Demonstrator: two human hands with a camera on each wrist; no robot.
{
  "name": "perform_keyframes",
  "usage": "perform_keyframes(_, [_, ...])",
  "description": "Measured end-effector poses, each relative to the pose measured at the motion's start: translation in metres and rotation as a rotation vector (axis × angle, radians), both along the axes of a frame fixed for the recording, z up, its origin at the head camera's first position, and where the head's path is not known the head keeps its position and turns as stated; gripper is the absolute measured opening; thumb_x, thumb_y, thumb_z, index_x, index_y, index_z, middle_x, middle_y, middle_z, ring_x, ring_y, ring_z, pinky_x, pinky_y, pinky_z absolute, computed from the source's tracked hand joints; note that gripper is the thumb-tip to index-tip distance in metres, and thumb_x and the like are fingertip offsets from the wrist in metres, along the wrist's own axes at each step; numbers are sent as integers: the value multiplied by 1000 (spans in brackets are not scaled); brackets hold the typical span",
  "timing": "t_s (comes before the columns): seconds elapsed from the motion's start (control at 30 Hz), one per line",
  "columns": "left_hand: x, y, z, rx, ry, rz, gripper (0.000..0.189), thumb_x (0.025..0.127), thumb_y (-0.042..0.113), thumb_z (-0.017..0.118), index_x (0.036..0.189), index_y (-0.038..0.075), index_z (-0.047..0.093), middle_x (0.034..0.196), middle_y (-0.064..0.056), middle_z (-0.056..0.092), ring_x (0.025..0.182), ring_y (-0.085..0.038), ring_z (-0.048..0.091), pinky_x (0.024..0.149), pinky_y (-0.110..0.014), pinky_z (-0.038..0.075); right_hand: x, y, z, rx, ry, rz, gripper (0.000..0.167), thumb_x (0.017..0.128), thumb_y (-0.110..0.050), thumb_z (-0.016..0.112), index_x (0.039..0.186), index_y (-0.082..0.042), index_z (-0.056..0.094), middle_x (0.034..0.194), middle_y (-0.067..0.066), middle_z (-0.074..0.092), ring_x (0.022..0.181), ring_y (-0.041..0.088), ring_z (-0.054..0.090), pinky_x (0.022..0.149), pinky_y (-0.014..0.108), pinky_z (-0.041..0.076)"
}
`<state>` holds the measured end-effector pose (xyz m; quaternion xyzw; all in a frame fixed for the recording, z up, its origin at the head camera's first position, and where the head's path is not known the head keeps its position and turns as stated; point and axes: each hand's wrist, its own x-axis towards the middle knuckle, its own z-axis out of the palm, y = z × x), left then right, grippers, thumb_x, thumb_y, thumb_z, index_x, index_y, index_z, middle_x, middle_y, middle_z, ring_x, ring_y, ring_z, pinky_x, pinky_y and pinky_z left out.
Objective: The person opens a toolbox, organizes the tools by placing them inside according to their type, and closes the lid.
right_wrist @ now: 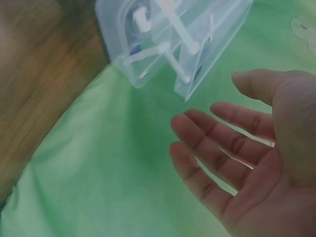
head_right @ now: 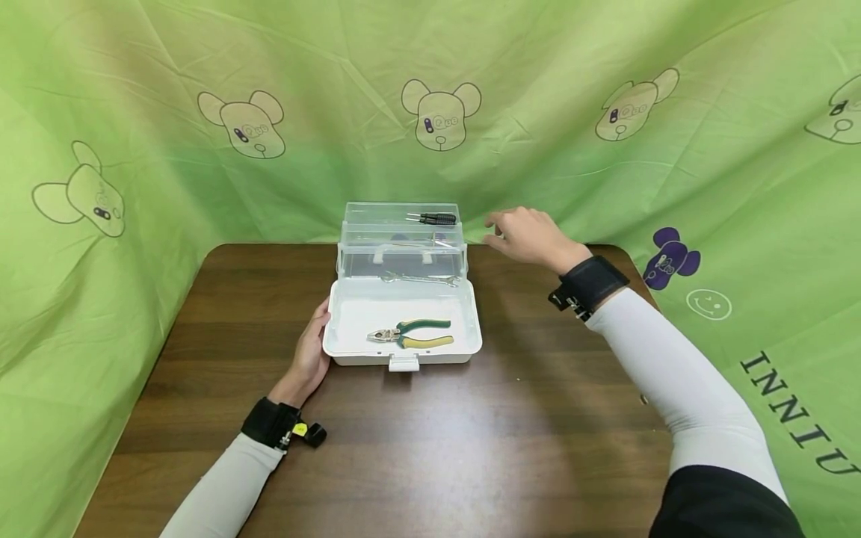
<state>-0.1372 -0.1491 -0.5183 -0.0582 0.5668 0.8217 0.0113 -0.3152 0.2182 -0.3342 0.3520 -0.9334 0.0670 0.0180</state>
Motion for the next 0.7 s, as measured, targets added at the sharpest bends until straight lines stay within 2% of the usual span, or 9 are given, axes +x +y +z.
perform_keyframes(0.23, [0, 0, 0, 1, -11, -3, 57, 114, 18, 25, 170, 7, 17, 176, -9, 17, 160, -21, 15, 128, -43, 14, 4, 27, 1, 42, -30, -62, 33, 102, -23, 70, 126, -1, 72, 104, 16, 78, 86, 33, 75, 70, 55, 58])
perform_keyframes(0.37, [0, -1, 1, -8, -6, 6, 57, 114, 18, 25, 170, 7, 17, 176, -9, 17, 160, -21, 14, 129, -44, 13, 6, 39, -1, 49, -38, -68, 34, 101, -22, 71, 126, 1, 71, 103, 18, 78, 87, 35, 75, 73, 57, 58])
perform_keyframes(0.7, [0, -1, 2, -20, -17, -14, 58, 114, 20, 26, 170, 7, 16, 177, -9, 15, 161, -22, 11, 129, -45, 12, 21, 83, -19, 80, -67, -125, 31, 101, -23, 72, 121, 0, 73, 98, 14, 77, 84, 34, 73, 69, 56, 58])
